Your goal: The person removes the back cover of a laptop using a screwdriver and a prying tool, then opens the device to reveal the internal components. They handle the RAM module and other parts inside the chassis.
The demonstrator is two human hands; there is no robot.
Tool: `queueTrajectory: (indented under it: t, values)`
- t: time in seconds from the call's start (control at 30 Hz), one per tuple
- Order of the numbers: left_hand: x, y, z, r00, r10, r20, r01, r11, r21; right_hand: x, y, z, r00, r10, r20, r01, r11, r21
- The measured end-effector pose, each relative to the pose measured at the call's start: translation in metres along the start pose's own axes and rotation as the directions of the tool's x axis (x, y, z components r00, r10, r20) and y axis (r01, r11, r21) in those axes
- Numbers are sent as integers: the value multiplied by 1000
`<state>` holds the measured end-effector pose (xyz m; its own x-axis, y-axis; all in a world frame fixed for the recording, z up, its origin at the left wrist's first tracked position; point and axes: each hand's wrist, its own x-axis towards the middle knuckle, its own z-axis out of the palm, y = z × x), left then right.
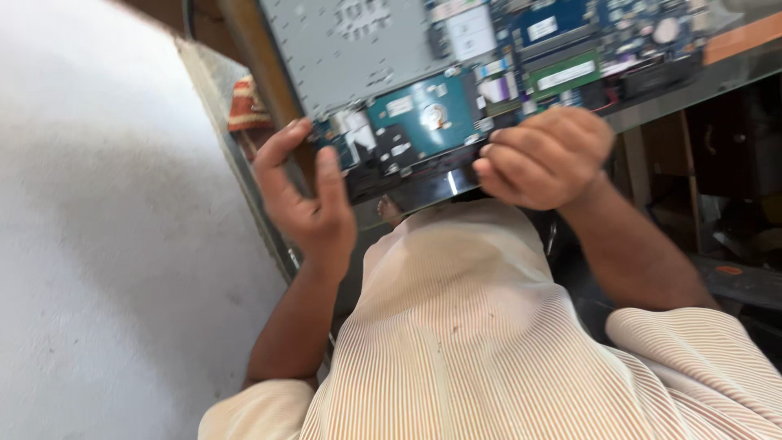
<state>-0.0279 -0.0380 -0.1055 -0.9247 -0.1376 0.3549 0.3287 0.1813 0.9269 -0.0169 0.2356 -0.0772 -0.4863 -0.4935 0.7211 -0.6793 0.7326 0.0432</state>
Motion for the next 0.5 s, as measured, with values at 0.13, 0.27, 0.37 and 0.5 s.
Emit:
queueTrajectory:
  t: [0.13,0.27,0.37,0.5]
  values:
    - [-2,0,1,1000,18,-6,-18,1000,15,4,0,-7,999,44,-14,-44,999,17]
    - [-3,-7,8,998,24,-61,-22,999,31,-8,12,-18,988,108,-114,-82,974,210]
    - [-2,-10,14,991,-21,-132,18,1000,-22,-22,38,-37,921,354,-162,-334,933,137]
    - [2,-6,22,975,-76,-209,62,995,-71,-44,110,-77,810,575,-110,-544,809,222]
